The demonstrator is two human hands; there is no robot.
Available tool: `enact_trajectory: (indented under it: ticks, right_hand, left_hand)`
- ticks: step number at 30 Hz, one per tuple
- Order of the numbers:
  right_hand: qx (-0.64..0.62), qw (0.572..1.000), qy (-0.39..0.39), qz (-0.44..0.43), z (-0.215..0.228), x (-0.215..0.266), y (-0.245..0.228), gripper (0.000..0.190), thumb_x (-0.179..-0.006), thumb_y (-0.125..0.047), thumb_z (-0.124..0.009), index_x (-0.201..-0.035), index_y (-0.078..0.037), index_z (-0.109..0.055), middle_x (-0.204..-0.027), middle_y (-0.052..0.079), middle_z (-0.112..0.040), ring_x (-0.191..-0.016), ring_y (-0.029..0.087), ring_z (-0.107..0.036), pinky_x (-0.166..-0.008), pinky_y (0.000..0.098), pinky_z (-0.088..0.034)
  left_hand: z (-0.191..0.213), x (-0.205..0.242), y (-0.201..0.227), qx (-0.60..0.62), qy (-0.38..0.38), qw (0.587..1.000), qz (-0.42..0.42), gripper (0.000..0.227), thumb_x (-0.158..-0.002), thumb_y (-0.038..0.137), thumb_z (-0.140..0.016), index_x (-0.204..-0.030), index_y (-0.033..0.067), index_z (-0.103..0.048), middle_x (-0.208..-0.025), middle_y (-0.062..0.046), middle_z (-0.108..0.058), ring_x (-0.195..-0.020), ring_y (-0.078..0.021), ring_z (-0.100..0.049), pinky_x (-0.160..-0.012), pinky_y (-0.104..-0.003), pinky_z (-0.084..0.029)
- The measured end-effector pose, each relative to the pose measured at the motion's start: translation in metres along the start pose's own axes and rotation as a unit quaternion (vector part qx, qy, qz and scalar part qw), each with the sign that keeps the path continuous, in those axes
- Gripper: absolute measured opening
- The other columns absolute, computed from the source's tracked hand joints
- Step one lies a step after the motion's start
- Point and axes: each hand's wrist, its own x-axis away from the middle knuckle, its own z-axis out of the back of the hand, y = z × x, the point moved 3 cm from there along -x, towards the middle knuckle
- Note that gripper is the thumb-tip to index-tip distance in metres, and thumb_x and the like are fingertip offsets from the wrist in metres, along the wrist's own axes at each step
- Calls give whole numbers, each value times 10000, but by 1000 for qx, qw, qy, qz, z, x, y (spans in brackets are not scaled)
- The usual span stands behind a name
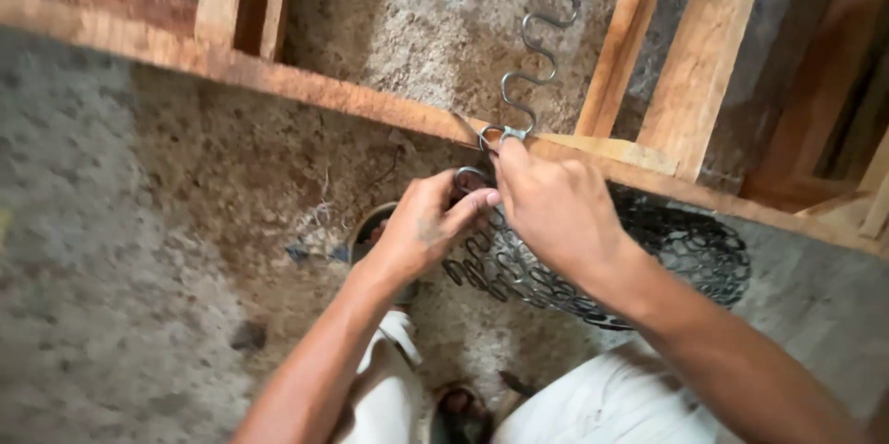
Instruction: Repairing or replacing zigzag springs on a wooden furniture frame.
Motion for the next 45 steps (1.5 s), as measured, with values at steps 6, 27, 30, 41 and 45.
enact_trajectory:
  ticks: [6,27,30,41,45]
  right_hand:
    - [4,1000,-20,6,3,3,0,191,-973,-187,-653,-845,-72,-571,-621,174,-658,-543,385,-672,-471,502,-502]
    - [14,999,17,32,-1,4,-3,186,-1017,-195,-667,-922,-62,-579,-666,172,-651,-565,374,-659,-503,478,-508]
    - [5,1000,-19,23,3,10,-1,121,-974,-167,-658,-920,-71,-608,-596,164,-637,-509,360,-658,-466,480,-503]
    - [19,1000,1,11,-3,4,-5,159,-1019,-182,-644,-927,-60,-598,-644,180,-646,-566,399,-653,-512,507,-508]
    - [26,999,-15,15,-2,13,3,165,-991,-187,-652,-897,-63,-595,-659,181,-663,-546,401,-652,-490,506,-508]
  left_hand:
    - [6,-3,-5,49,13,999,11,293,-943,298,-715,-962,6,-695,-731,10,-689,-665,-68,-603,-617,-277,-530]
    - [10,-3,6,-56,22,998,-27,307,-945,304,-729,-941,-1,-699,-698,-39,-685,-643,-105,-573,-597,-319,-507]
    - [10,-1,1,1,31,999,-7,308,-937,312,-723,-917,5,-712,-705,-38,-713,-638,-97,-626,-607,-313,-527]
    - [11,3,5,-23,10,999,-36,336,-937,339,-718,-972,5,-713,-718,-52,-712,-639,-93,-608,-610,-324,-524]
    - [12,-2,2,-52,33,998,-29,334,-928,338,-737,-982,8,-739,-678,-72,-667,-628,-109,-535,-584,-336,-494]
